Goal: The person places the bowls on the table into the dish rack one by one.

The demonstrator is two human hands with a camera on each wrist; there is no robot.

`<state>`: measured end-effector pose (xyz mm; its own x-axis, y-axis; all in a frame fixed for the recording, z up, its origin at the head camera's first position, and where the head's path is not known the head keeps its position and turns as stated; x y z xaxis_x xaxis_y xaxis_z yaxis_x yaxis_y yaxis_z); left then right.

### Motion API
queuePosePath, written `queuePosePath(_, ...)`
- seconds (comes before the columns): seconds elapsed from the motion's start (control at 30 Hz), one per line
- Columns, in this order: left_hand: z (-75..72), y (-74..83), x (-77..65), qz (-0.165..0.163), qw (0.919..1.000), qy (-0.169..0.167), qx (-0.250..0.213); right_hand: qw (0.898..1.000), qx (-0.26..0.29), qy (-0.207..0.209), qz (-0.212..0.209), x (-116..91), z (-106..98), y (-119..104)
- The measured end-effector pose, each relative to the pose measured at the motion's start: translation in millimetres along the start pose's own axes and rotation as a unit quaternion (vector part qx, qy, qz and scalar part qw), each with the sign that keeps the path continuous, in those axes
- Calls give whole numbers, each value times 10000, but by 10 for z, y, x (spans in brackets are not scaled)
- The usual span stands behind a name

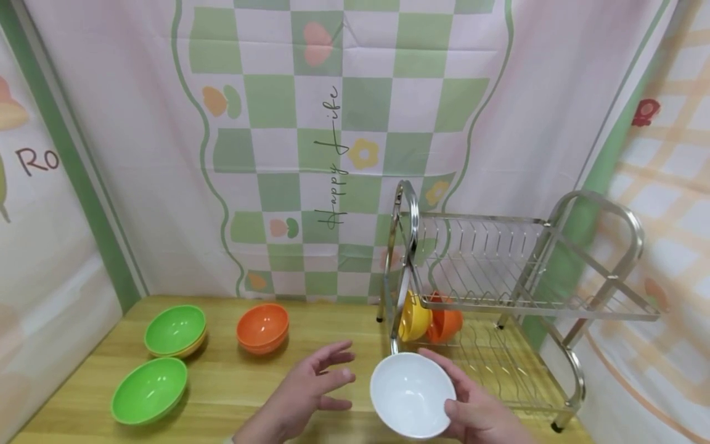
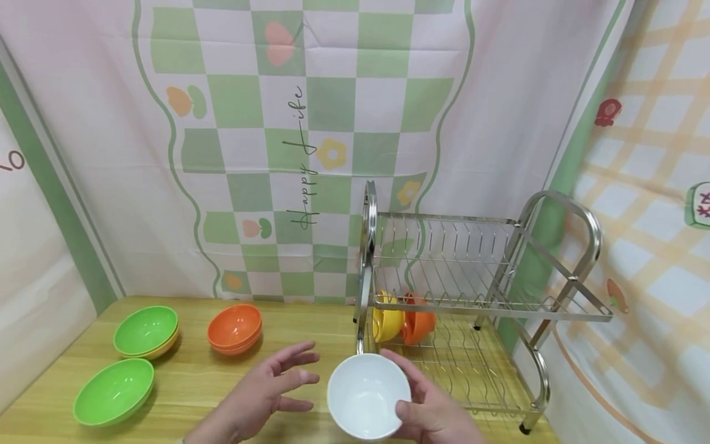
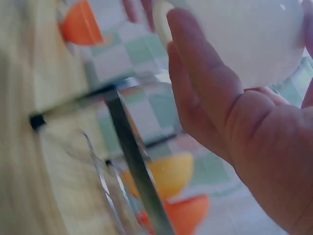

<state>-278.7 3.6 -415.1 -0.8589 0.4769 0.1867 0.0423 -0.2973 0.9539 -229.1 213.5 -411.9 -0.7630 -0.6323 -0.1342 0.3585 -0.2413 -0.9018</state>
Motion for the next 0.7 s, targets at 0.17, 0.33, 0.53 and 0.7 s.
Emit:
queuePosePath(0.17, 64, -105, 113, -31, 9947, -71, 1030, 9993, -280, -28, -239, -268, -243, -172)
queuePosePath(0.33, 223, -176, 316, 8, 9846, -77, 1744, 9944, -752, 295, -683, -466, -477, -336)
queuePosePath(0.53, 354, -276, 536, 76, 9913, 72, 1313, 9621, -1687, 1844, -1091, -650, -764, -481)
queuePosePath(0.7, 405, -356, 649, 55, 9955, 130, 940, 9075, -2220, 3392, -1099, -794, -964, -610)
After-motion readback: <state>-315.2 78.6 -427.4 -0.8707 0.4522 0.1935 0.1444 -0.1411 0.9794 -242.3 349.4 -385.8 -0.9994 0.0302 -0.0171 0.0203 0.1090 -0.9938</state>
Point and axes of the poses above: each hand's wrist, its own x-axis towards the middle knuckle, its own z-axis out of the palm, y = z × x, the point moved 9 cm from there along x, towards the middle knuckle, and after that the axes turned 9 degrees about z, right-handed, at the moved point
